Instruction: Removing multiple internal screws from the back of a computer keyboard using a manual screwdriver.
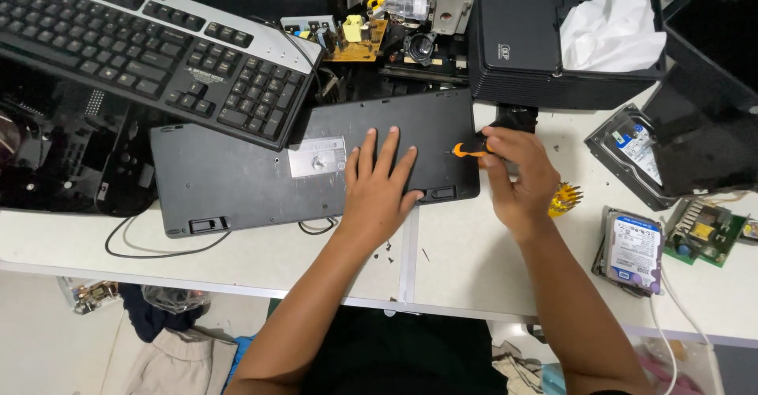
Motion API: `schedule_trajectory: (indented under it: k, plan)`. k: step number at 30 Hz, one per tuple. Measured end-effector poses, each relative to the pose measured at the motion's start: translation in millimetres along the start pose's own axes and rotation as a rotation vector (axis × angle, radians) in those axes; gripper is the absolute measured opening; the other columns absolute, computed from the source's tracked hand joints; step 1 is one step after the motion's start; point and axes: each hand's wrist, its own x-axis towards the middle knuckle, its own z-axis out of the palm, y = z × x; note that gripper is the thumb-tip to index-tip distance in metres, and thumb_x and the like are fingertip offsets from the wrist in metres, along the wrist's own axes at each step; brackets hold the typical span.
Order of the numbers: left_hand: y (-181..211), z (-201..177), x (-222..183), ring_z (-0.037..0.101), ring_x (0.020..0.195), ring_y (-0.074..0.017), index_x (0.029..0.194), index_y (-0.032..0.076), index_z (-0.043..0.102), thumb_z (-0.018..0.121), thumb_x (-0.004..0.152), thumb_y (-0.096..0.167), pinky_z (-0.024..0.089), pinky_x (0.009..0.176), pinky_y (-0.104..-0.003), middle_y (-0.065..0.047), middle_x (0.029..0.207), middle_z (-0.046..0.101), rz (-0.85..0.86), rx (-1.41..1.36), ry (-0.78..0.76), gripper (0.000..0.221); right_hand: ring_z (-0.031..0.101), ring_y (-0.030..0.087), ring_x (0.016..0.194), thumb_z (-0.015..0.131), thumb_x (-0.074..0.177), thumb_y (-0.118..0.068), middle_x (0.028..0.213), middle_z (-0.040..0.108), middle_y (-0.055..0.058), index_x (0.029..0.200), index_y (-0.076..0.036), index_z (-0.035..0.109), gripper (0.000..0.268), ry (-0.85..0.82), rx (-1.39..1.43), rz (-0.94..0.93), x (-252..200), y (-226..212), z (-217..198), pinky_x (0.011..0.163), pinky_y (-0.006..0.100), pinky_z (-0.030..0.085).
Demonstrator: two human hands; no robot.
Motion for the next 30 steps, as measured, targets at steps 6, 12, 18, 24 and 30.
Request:
schedule_trajectory:
  k: [6,12,18,24,30]
  plan:
    - [-2,2,-3,0.015,0.152,-0.0512,0.148,0.006,0.051,0.071,0.093,0.032,0.011,0.118,-0.066,-0.026,0.163,0.03,0.011,0.015,-0.006,0.063,0.072,0.033,0.089,0.085,0.089,-0.007,0.106,0.071,0.021,0.109,0.005,0.076,0.024,0.013,0.017,0.024,-23,14,1,0.074,0.037,0.062]
    - [-5,6,-4,0.015,0.152,-0.0513,0.148,0.007,0.051,0.07,0.094,0.033,0.01,0.118,-0.066,-0.025,0.163,0.03,0.022,0.027,0.001,0.063,0.073,0.04,0.092,0.075,0.096,0.002,0.107,0.073,0.022,0.11,0.006,0.074,0.015,-0.029,-0.009,-0.011,-2,3,2,0.079,0.045,0.059]
    - [-6,10,-5,0.016,0.152,-0.0503,0.15,0.009,0.049,0.068,0.096,0.035,0.01,0.118,-0.066,-0.024,0.164,0.03,0.035,0.049,0.017,0.063,0.074,0.038,0.097,0.083,0.088,0.001,0.11,0.071,0.023,0.108,0.005,0.074,0.022,-0.022,0.069,0.027,-16,7,1,0.082,0.044,0.06]
    - [-9,13,-6,0.017,0.152,-0.0496,0.15,0.01,0.049,0.066,0.096,0.038,0.011,0.119,-0.066,-0.023,0.164,0.03,0.04,0.063,0.026,0.063,0.074,0.041,0.093,0.075,0.091,0.008,0.106,0.068,0.027,0.107,0.011,0.068,0.017,0.0,0.104,0.051,-13,6,3,0.079,0.042,0.062]
    - [-10,16,-7,0.017,0.153,-0.0489,0.15,0.01,0.05,0.065,0.097,0.039,0.011,0.119,-0.066,-0.023,0.164,0.031,0.043,0.077,0.036,0.063,0.073,0.038,0.1,0.081,0.09,-0.002,0.117,0.066,0.027,0.109,0.008,0.071,0.024,0.011,0.071,0.037,-23,15,0,0.083,0.041,0.062]
